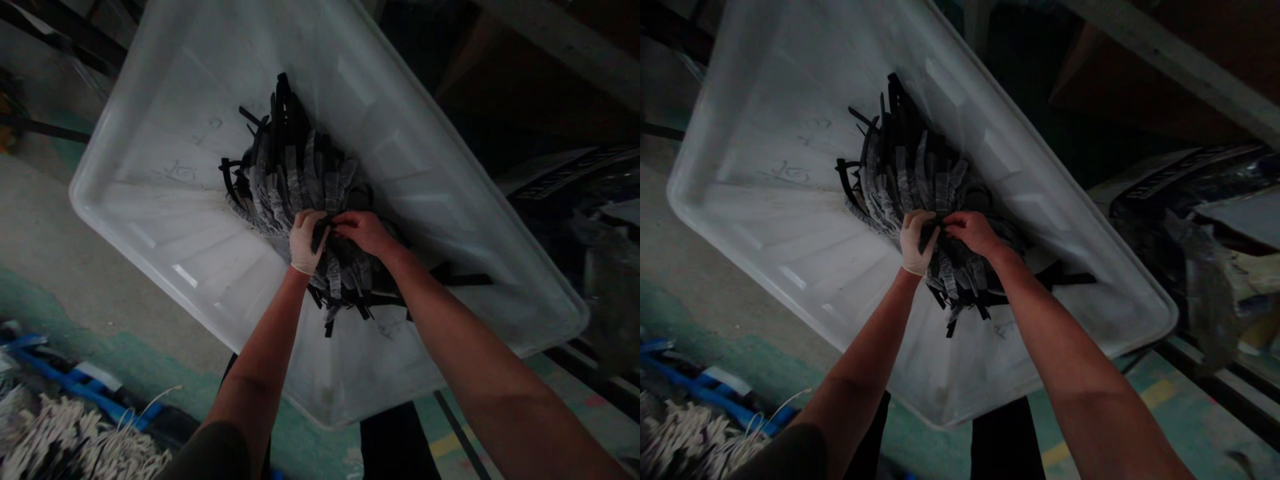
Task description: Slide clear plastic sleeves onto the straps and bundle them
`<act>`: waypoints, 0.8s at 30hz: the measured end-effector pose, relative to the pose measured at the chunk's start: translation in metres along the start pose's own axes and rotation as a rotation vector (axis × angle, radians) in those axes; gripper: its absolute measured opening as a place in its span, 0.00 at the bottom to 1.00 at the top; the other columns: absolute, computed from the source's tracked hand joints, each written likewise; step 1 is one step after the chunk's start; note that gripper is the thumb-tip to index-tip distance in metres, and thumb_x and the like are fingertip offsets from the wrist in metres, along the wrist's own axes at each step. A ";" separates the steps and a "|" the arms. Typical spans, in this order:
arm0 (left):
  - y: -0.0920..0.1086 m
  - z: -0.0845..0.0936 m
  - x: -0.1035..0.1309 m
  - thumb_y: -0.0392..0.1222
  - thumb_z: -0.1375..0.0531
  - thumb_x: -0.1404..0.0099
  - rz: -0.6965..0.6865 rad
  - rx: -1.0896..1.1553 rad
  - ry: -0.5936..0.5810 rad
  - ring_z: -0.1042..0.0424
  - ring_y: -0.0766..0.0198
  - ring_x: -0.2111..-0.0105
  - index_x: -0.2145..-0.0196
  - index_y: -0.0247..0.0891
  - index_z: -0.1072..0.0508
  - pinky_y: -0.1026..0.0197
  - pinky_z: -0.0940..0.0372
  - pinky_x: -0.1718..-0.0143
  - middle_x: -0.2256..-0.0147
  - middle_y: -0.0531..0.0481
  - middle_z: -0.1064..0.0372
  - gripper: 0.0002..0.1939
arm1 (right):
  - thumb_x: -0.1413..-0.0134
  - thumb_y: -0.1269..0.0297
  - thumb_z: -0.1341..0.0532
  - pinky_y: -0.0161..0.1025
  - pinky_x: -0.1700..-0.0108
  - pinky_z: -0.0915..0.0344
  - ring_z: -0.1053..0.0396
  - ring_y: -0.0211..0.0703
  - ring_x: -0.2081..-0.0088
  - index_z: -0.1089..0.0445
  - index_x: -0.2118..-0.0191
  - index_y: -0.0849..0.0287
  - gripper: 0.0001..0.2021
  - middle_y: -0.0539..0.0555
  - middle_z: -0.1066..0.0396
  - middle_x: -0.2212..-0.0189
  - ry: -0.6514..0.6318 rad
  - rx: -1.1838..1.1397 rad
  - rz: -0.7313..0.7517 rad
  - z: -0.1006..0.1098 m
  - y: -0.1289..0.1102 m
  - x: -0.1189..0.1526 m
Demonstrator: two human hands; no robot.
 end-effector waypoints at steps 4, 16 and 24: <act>0.002 0.000 -0.001 0.46 0.45 0.31 -0.059 -0.017 0.002 0.30 0.58 0.55 0.58 0.40 0.29 0.54 0.33 0.50 0.58 0.44 0.31 0.10 | 0.51 0.71 0.38 0.35 0.63 0.30 0.27 0.38 0.71 0.24 0.65 0.61 0.07 0.50 0.23 0.71 0.002 0.076 -0.014 0.000 -0.001 -0.001; 0.007 0.002 -0.005 0.43 0.44 0.32 -0.079 0.021 0.019 0.29 0.61 0.59 0.62 0.39 0.28 0.58 0.32 0.55 0.62 0.46 0.30 0.07 | 0.50 0.73 0.41 0.38 0.60 0.34 0.28 0.43 0.65 0.25 0.65 0.60 0.08 0.54 0.24 0.65 0.117 0.643 0.234 0.004 -0.039 0.012; -0.002 -0.005 0.000 0.44 0.43 0.32 -0.077 0.041 0.102 0.29 0.60 0.59 0.62 0.41 0.31 0.56 0.33 0.56 0.61 0.46 0.31 0.06 | 0.50 0.68 0.33 0.37 0.62 0.28 0.26 0.39 0.70 0.23 0.63 0.61 0.07 0.51 0.23 0.70 -0.085 0.095 -0.093 0.005 -0.028 -0.006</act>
Point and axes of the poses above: each hand's wrist, its own x-axis away from the middle knuckle, its own z-axis out of the back of the hand, y = z × x, the point moved 4 cm from there along -x, towards the middle knuckle
